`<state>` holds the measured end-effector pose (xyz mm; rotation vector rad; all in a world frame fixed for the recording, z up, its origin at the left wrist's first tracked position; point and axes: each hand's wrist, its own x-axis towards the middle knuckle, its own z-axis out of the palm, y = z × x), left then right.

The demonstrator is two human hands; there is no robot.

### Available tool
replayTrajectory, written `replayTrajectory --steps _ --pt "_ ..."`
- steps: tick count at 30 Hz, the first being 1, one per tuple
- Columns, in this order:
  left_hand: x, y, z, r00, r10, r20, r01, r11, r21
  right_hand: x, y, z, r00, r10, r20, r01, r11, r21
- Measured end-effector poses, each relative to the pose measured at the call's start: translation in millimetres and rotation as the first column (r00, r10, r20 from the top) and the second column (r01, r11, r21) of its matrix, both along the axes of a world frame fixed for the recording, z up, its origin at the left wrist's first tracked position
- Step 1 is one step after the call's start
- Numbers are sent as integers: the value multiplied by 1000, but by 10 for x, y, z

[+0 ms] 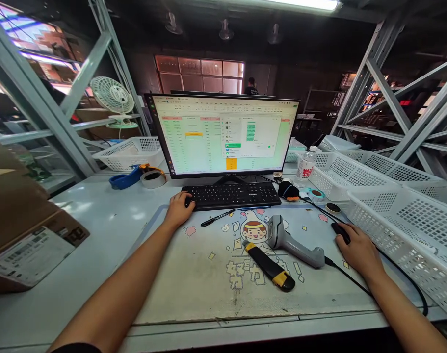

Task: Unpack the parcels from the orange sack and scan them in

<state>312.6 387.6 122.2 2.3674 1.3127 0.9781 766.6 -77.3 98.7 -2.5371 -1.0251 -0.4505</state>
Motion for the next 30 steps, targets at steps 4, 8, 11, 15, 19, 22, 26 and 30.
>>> replayTrajectory --steps 4,8,11,15,19,22,26,30 --pt "3 4 2 1000 -1 -3 1 1000 5 -17 6 23 1000 21 -1 -21 1000 -3" --pt "4 8 -10 1000 2 -1 -2 1000 10 -16 -3 13 1000 8 15 -8 1000 6" --pt "4 15 -22 1000 -2 0 2 1000 15 -2 -17 -7 999 15 41 -15 1000 13" --pt "3 32 -34 1000 -10 1 10 1000 21 36 -28 -31 999 23 44 -22 1000 -11" --pt "2 54 -48 1000 -14 3 14 1000 20 115 -32 -90 999 6 32 -6 1000 -6" --pt "1 71 -62 1000 -15 7 15 1000 19 172 -34 -150 999 -8 52 7 1000 15" --pt "0 85 -80 1000 -18 14 18 1000 25 204 -32 -194 998 -3 70 0 999 47" --pt "1 99 -92 1000 -20 22 19 999 34 188 -30 -180 998 -3 64 1 999 32"
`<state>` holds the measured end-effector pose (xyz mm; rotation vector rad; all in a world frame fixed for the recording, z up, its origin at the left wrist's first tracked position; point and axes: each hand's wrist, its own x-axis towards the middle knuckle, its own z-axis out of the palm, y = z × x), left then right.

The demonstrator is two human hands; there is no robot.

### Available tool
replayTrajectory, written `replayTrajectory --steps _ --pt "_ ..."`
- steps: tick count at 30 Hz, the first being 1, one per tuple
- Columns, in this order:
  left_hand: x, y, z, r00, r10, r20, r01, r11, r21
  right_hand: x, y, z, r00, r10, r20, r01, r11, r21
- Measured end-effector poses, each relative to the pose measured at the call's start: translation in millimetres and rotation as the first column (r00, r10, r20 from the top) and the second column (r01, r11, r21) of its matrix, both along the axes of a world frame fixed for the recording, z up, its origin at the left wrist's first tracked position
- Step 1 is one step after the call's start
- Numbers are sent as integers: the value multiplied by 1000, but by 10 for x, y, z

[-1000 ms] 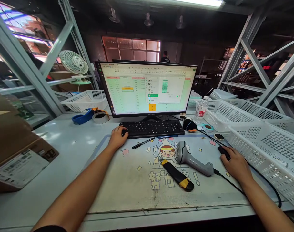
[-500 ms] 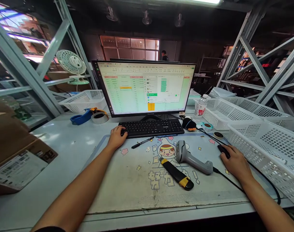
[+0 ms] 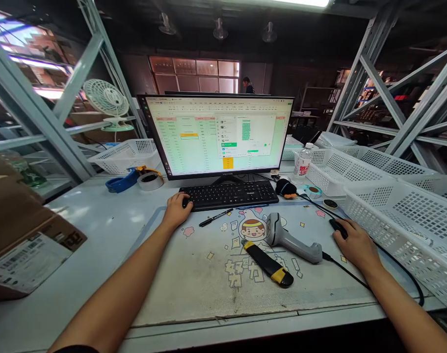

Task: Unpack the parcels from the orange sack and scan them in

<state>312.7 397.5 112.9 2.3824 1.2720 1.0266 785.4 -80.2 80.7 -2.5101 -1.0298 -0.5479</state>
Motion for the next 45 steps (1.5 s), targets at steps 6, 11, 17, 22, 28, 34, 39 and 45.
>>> replayTrajectory --steps 6,11,17,22,28,34,39,45 --pt "7 17 -15 1000 -6 12 6 1000 11 -54 6 50 1000 -5 -7 5 1000 -13" --pt "8 17 -17 1000 -3 15 2 1000 9 -84 10 67 1000 -26 -13 26 999 -21" --pt "2 20 -18 1000 -10 16 9 1000 6 -96 9 83 998 -63 -24 62 998 -32" --pt "-4 24 -17 1000 -11 21 11 1000 2 -41 2 51 996 -86 -36 85 996 -28" --pt "-4 30 -8 1000 -14 18 14 1000 -8 -36 8 29 999 -52 4 52 999 17" --pt "-4 26 2 1000 -18 14 18 1000 -15 -40 7 26 999 -20 27 19 999 44" --pt "-4 11 4 1000 -15 17 16 1000 -14 -35 5 24 1000 -9 18 8 999 45" --pt "-4 8 13 1000 -14 12 14 1000 -15 -51 13 41 1000 -22 -8 22 999 39"
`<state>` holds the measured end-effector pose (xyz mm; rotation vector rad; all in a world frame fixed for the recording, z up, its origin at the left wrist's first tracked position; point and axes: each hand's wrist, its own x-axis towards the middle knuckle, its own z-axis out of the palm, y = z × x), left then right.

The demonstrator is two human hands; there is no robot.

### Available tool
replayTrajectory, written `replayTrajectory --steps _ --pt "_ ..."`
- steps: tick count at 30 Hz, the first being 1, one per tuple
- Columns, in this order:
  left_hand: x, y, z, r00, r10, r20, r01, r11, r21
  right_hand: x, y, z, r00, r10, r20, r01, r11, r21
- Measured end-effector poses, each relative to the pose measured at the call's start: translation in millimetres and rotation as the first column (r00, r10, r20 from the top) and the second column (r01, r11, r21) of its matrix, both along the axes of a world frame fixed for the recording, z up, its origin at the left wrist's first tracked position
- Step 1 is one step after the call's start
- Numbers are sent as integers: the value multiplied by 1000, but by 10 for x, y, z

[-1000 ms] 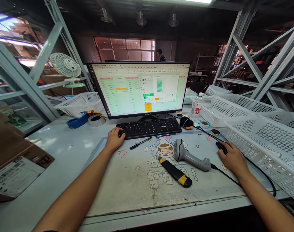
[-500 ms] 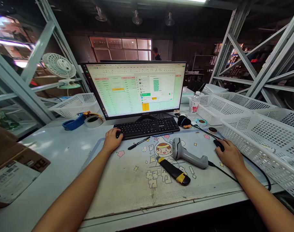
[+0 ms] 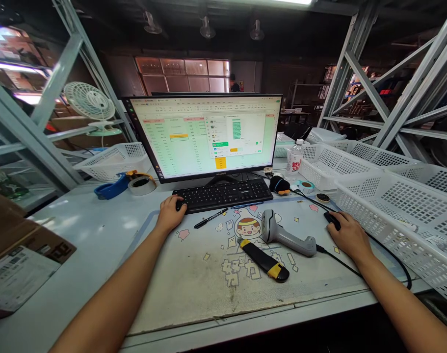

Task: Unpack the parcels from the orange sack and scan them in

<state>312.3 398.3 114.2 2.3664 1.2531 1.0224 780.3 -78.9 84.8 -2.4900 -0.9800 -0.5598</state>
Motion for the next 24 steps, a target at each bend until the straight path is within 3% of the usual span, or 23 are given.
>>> replayTrajectory --steps 9,24 --pt "-3 8 2 1000 0 -18 0 1000 -6 -47 -5 63 999 -5 -35 4 1000 -18" --pt "-5 -11 27 1000 7 -14 -7 1000 -3 97 37 -59 1000 -1 -10 1 1000 -15"
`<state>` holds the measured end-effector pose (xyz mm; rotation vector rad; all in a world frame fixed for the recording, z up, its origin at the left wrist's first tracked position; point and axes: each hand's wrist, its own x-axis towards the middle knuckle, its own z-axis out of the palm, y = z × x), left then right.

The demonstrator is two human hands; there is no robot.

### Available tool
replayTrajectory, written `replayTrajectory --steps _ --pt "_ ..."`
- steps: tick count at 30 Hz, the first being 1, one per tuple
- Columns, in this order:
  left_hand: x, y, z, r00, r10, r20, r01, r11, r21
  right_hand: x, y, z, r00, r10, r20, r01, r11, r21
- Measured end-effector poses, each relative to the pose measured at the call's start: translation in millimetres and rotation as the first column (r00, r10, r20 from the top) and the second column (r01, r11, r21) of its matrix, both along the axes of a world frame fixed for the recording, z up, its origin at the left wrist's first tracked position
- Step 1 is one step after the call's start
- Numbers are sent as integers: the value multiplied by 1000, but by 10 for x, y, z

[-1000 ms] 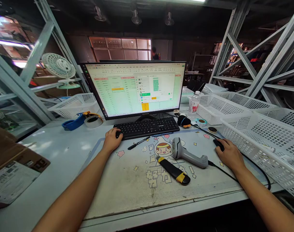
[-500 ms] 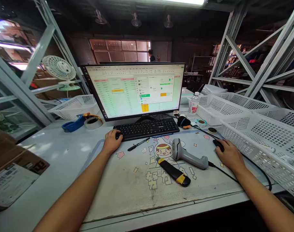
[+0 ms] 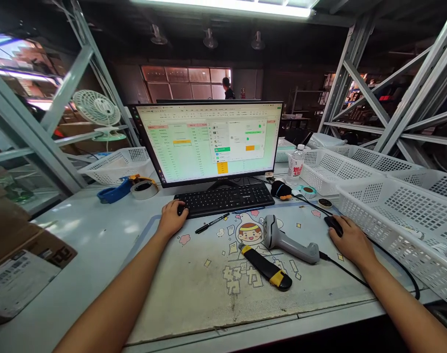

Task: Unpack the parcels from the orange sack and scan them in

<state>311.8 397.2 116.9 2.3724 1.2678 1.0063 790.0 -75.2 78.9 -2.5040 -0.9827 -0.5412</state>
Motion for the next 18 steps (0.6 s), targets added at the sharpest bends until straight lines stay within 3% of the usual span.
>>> replayTrajectory --steps 18 --pt "1 9 -17 1000 7 6 -7 1000 0 5 -14 26 999 24 -35 -23 999 23"
